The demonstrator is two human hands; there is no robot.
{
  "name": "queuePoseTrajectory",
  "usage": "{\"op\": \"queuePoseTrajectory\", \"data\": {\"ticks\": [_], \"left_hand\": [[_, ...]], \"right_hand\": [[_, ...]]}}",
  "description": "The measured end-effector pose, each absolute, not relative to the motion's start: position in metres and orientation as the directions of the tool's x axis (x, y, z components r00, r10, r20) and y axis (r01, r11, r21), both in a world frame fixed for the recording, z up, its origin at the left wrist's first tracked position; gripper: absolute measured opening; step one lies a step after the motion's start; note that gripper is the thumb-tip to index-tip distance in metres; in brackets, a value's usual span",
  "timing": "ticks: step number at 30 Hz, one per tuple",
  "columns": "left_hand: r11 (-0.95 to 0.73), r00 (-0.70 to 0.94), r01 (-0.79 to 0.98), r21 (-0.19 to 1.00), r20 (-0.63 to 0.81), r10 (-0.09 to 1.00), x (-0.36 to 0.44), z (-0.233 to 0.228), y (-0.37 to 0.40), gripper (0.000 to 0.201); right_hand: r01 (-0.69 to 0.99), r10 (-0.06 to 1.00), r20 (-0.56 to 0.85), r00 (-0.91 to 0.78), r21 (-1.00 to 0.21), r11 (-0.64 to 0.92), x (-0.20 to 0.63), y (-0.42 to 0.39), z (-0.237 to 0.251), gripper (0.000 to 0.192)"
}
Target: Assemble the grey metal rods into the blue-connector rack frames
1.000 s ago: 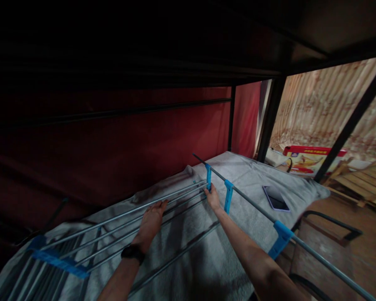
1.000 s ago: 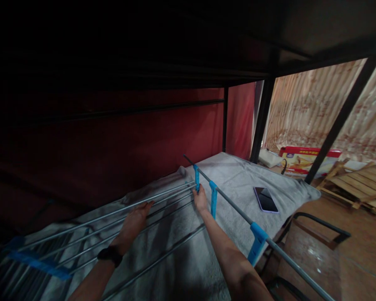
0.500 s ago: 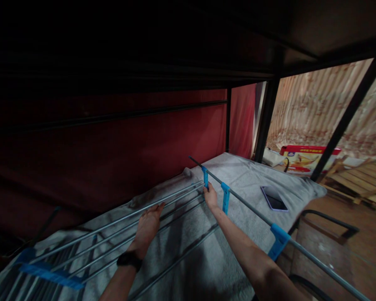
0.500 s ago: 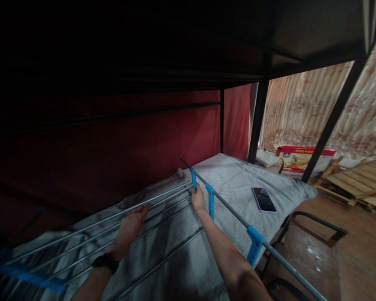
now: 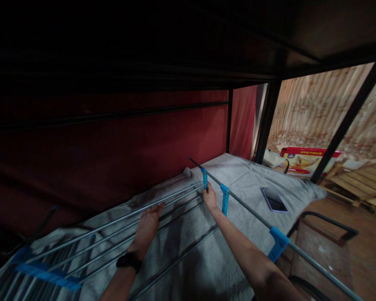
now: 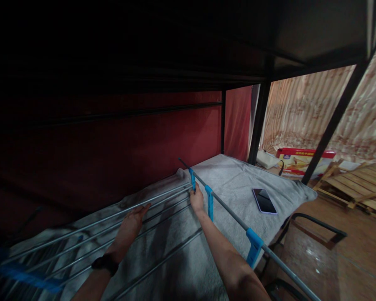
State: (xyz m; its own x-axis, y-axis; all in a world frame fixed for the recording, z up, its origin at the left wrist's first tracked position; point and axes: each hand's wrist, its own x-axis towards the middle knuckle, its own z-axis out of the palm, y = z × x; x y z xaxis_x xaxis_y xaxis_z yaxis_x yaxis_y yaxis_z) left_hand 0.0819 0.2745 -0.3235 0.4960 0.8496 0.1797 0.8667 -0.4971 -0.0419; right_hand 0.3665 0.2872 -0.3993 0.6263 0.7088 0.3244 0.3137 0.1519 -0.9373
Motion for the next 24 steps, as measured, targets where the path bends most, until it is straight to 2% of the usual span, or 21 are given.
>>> {"op": "queuePoseTrajectory", "data": {"ticks": [7,11,16,21,24], "left_hand": [[-0.531,0.533,0.845,-0.062,0.180,0.827,0.083,-0.321,0.273,0.068],[-0.517,0.521,0.853,-0.075,0.189,0.832,0.081,-0.323,0.273,0.065],[-0.517,0.531,0.847,-0.122,0.226,0.817,0.078,-0.319,0.264,0.050],[-0.515,0.564,0.826,-0.228,0.338,0.754,0.084,-0.297,0.248,0.044],[-0.498,0.530,0.845,-0.193,0.422,0.736,0.097,-0.285,0.250,0.043]], "right_hand": [[0.326,0.709,0.294,0.641,-0.941,0.095,0.361,0.287,-0.401,0.057],[0.330,0.709,0.313,0.632,-0.936,0.119,0.362,0.288,-0.401,0.059],[0.291,0.713,0.312,0.628,-0.944,0.157,0.364,0.290,-0.391,0.063],[0.294,0.669,0.377,0.640,-0.925,0.240,0.362,0.293,-0.366,0.057],[0.300,0.666,0.379,0.642,-0.924,0.237,0.361,0.293,-0.352,0.052]]}}
